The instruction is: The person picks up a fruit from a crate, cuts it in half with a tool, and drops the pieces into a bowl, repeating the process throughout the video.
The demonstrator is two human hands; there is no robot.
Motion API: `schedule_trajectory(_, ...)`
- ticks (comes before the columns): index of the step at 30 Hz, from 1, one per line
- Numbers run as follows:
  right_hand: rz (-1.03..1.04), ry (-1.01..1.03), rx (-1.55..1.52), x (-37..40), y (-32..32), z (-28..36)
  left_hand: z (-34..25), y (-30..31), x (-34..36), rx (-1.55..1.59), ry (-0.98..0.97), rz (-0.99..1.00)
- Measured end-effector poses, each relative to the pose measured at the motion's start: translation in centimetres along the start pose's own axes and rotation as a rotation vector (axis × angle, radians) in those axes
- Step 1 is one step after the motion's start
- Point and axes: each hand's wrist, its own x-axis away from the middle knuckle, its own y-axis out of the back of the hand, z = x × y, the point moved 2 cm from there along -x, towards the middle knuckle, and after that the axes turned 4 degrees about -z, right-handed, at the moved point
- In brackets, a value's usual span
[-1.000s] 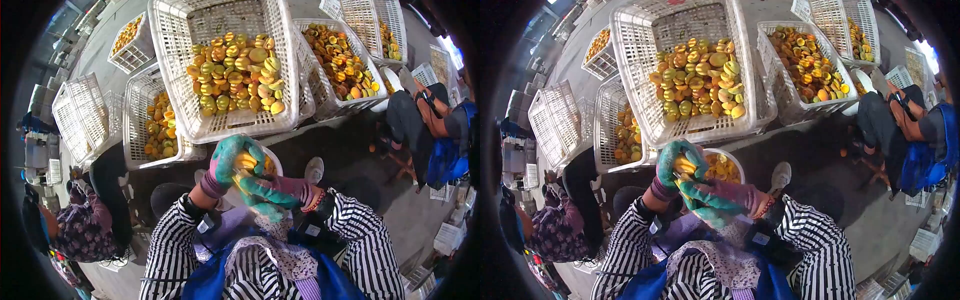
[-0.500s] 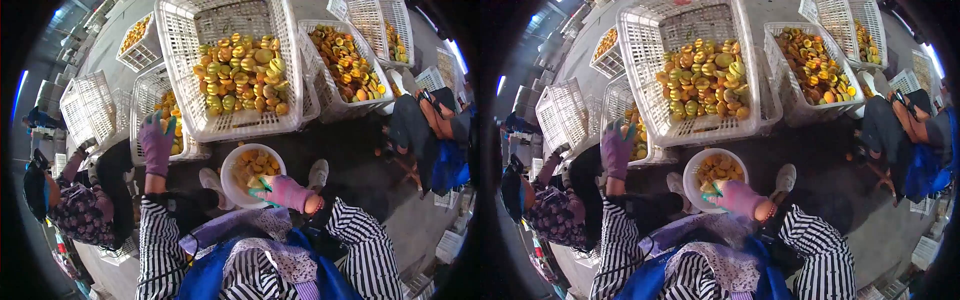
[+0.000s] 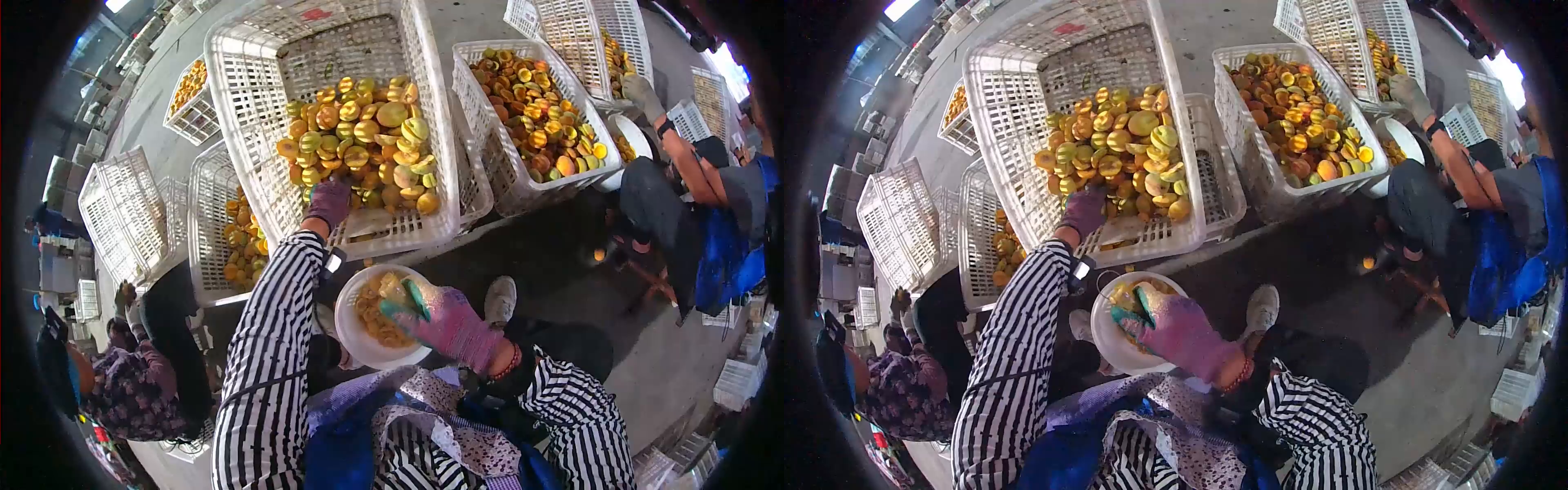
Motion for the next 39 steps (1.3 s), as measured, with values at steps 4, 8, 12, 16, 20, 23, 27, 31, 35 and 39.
schedule_trajectory(4,-0.032,-0.026,-0.071,-0.7,1.2,1.0,1.2,4.1,2.8,0.825,0.215,0.202)
schedule_trajectory(8,-0.103,0.029,0.07,-1.1,2.1,2.8,-0.2,9.2,8.7,2.428,0.356,0.362)
schedule_trajectory(12,-0.167,0.149,0.12,-2.0,1.3,3.6,-3.8,15.2,14.0,2.521,0.304,0.277)
schedule_trajectory(16,-0.284,0.229,0.325,-2.5,0.0,4.1,-6.1,17.9,16.1,2.526,0.203,0.147)
schedule_trajectory(20,-0.325,0.269,0.215,-2.7,-0.1,4.7,-6.4,19.3,16.9,2.46,0.168,0.004)
schedule_trajectory(23,-0.272,0.222,0.145,-3.0,0.2,5.4,-6.5,19.0,16.9,2.498,0.161,-0.027)
schedule_trajectory(27,-0.204,0.162,0.077,-3.4,0.0,5.6,-6.3,18.6,16.5,2.382,0.117,-0.131)
schedule_trajectory(31,-0.011,0.03,-0.213,-3.8,-0.8,5.6,-6.5,19.0,16.8,2.37,0.179,-0.26)
schedule_trajectory(35,0.036,0.306,-0.019,-3.8,-3.1,2.2,-6.1,19.5,17.4,2.167,0.157,-0.363)
schedule_trajectory(39,0.123,0.071,-0.273,-3.6,-1.7,4.8,-5.6,19.2,17.8,1.599,0.054,-0.576)
